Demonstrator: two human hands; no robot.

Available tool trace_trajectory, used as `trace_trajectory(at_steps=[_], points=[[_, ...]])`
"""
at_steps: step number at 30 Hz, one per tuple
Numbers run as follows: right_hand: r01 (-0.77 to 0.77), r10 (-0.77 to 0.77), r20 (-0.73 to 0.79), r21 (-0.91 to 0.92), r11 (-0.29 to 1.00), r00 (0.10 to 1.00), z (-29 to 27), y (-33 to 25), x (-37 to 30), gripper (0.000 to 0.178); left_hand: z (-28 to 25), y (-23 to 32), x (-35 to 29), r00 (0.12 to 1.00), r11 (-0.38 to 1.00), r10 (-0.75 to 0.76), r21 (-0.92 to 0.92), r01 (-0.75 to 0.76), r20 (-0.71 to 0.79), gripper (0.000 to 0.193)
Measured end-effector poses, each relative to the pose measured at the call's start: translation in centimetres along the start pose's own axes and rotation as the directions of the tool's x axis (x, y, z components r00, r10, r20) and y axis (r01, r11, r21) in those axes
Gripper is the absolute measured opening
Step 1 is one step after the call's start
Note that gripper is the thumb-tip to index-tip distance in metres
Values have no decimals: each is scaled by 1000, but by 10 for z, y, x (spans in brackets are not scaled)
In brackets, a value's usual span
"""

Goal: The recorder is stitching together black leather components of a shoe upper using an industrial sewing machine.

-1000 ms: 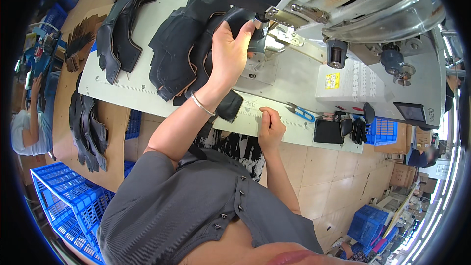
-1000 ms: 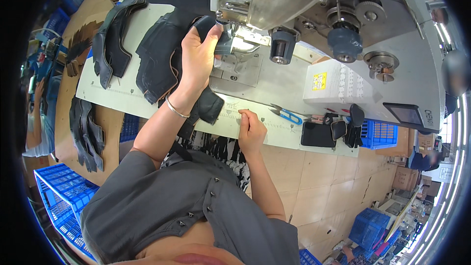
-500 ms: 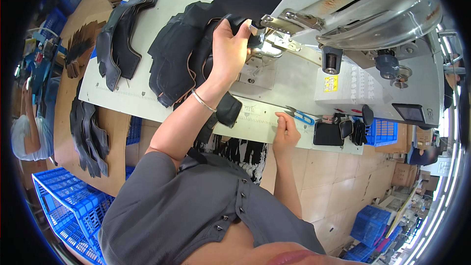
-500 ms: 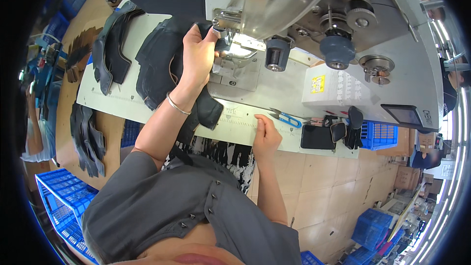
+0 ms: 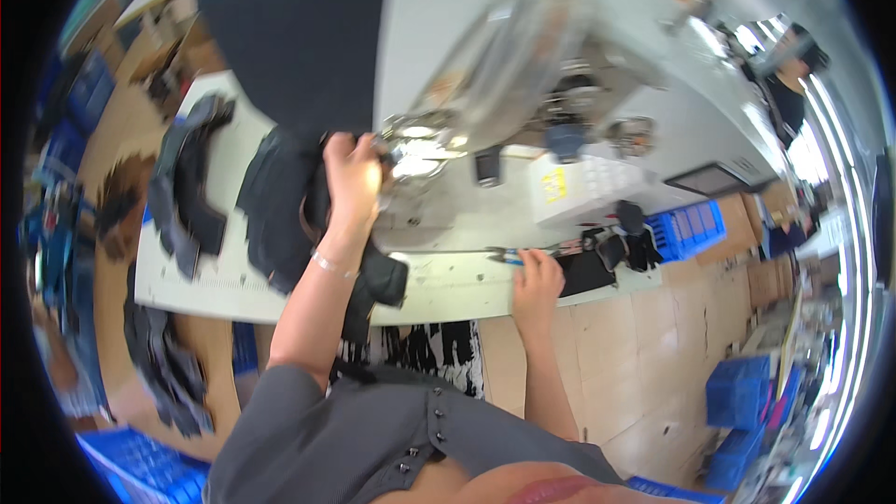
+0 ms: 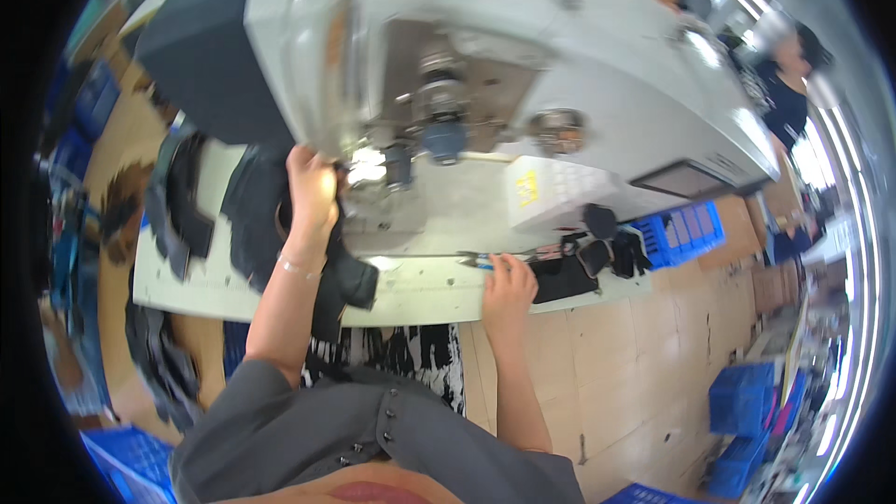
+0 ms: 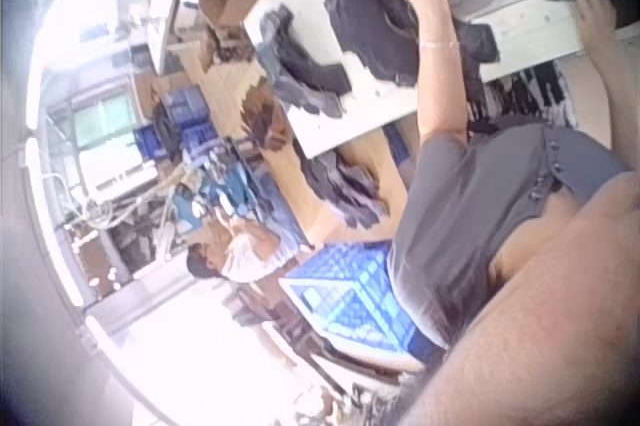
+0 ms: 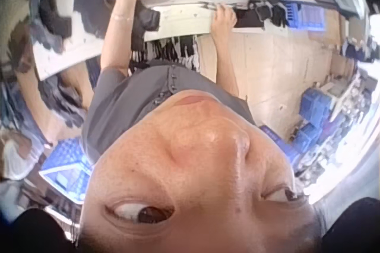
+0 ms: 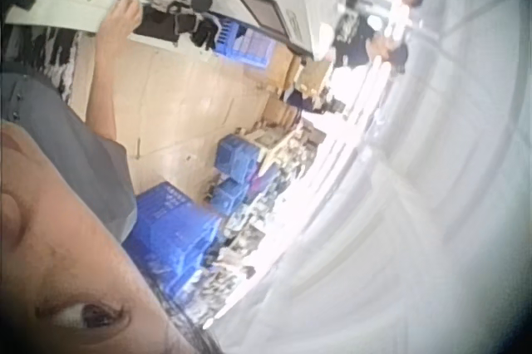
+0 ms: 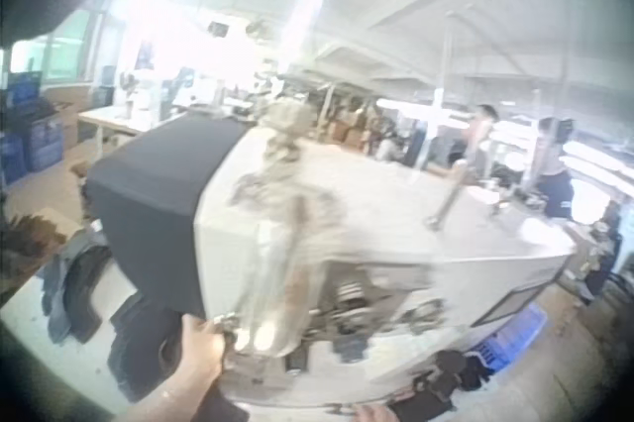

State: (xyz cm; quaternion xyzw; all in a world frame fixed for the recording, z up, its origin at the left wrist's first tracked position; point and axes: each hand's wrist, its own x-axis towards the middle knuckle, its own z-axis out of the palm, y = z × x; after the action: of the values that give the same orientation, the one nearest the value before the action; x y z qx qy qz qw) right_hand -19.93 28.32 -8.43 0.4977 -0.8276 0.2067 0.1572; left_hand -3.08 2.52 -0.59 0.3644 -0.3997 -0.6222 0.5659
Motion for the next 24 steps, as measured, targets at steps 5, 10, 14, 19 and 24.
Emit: trace_trajectory(at_steps=[5,10,14,19,24], points=[[-28,30,-23,60,998,999,10,4,-4,36,4,22,-9,995,996,7,-90,2,99,18],[55,-55,-8,91,994,998,13,12,4,27,-5,22,5,991,999,-21,-29,25,132,14],[-96,100,2,317,944,995,2,-13,-1,22,-24,43,3,992,989,125,78,-127,22,12],[-306,31,318,874,378,948,-20,-87,1,32,-80,52,-91,964,980,170,64,-187,205,17],[-513,-372,555,831,214,744,-32,-137,26,37,-113,1,-180,888,864,-102,482,-145,449,27]])
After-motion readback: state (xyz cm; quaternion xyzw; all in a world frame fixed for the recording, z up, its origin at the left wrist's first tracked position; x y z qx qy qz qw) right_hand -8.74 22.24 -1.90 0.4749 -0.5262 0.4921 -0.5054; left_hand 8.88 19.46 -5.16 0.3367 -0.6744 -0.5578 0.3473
